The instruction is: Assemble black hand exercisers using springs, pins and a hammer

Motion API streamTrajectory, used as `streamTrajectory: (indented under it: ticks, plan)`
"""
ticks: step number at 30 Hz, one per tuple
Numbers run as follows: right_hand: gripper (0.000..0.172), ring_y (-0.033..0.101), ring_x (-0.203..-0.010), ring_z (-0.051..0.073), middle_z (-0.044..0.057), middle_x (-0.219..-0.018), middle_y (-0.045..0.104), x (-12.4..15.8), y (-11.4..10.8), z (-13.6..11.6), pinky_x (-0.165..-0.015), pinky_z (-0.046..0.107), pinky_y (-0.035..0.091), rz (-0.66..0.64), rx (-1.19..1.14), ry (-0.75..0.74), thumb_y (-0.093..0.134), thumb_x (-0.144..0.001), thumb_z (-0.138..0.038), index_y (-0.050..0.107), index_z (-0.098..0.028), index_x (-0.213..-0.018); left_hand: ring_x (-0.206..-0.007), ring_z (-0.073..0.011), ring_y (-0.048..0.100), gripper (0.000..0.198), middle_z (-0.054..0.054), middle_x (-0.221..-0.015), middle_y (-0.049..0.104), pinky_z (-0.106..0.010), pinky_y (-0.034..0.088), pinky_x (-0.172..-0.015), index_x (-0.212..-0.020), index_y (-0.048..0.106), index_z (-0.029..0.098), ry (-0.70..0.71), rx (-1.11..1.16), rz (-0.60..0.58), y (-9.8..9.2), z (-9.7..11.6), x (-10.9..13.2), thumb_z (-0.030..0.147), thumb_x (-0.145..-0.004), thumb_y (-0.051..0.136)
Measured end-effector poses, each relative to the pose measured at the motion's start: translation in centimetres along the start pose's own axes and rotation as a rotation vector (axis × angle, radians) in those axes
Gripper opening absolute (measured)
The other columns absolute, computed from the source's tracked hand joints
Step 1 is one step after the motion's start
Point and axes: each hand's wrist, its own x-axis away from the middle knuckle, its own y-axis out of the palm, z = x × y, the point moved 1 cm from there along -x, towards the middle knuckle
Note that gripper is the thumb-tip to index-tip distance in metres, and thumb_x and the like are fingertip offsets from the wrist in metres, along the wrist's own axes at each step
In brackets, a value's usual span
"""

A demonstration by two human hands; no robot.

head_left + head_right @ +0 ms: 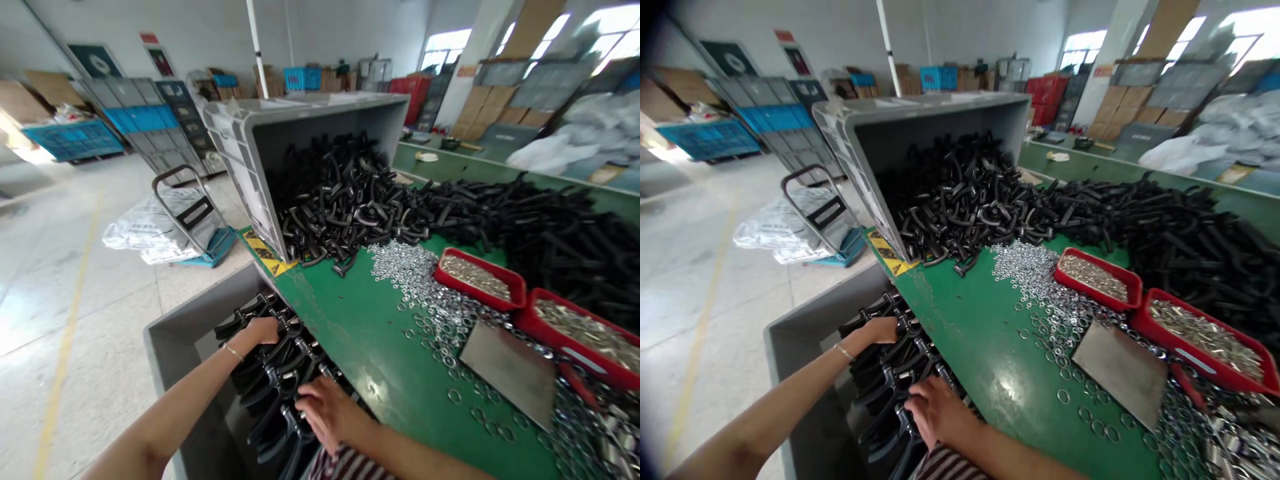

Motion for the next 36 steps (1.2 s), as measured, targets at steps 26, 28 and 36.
streamTrajectory:
  ticks: [26, 28, 36]
  plan:
    - [0.029, 0.058, -0.114, 0.02, 0.011, -0.12, 0.063, 31.1, -18.6, 0.9, -0.1, 0.036, 0.048, 0.764, 0.169, 1.009, 0.04, -0.097, -0.012, 0.06, -0.019, -0.117, -0.094, -0.0306, 0.063, 0.023, -0.013, -0.095, 0.067, -0.041, 0.047, -0.088, -0.089, 0.062, 0.018, 0.427, -0.355, 0.519, -8.2, 24.7, -12.2, 0.033, -0.086, 0.045]
    - [0.025, 0.06, -0.109, 0.023, 0.013, -0.115, 0.063, 33.7, -19.9, 2.1, -0.098, 0.038, 0.049, 0.725, 0.289, 1.191, 0.041, -0.098, -0.017, 0.06, -0.017, -0.115, -0.091, -0.0285, 0.064, 0.024, -0.011, -0.094, 0.067, -0.04, 0.048, -0.087, -0.093, 0.059, 0.019, 0.505, -0.177, 0.475, -8.4, 24.3, -12.4, 0.037, -0.087, 0.045]
    - [0.02, 0.065, -0.085, 0.027, 0.012, -0.095, 0.063, 35.5, -22.2, 6.2, -0.065, 0.033, 0.046, 0.205, 0.622, 1.426, 0.05, -0.097, -0.033, 0.061, -0.018, -0.102, -0.085, -0.0206, 0.063, 0.035, -0.004, -0.091, 0.065, -0.031, 0.052, -0.079, -0.111, 0.055, 0.017, 0.46, 0.523, 0.52, -7.8, 30.9, -7.8, 0.037, -0.082, 0.053]
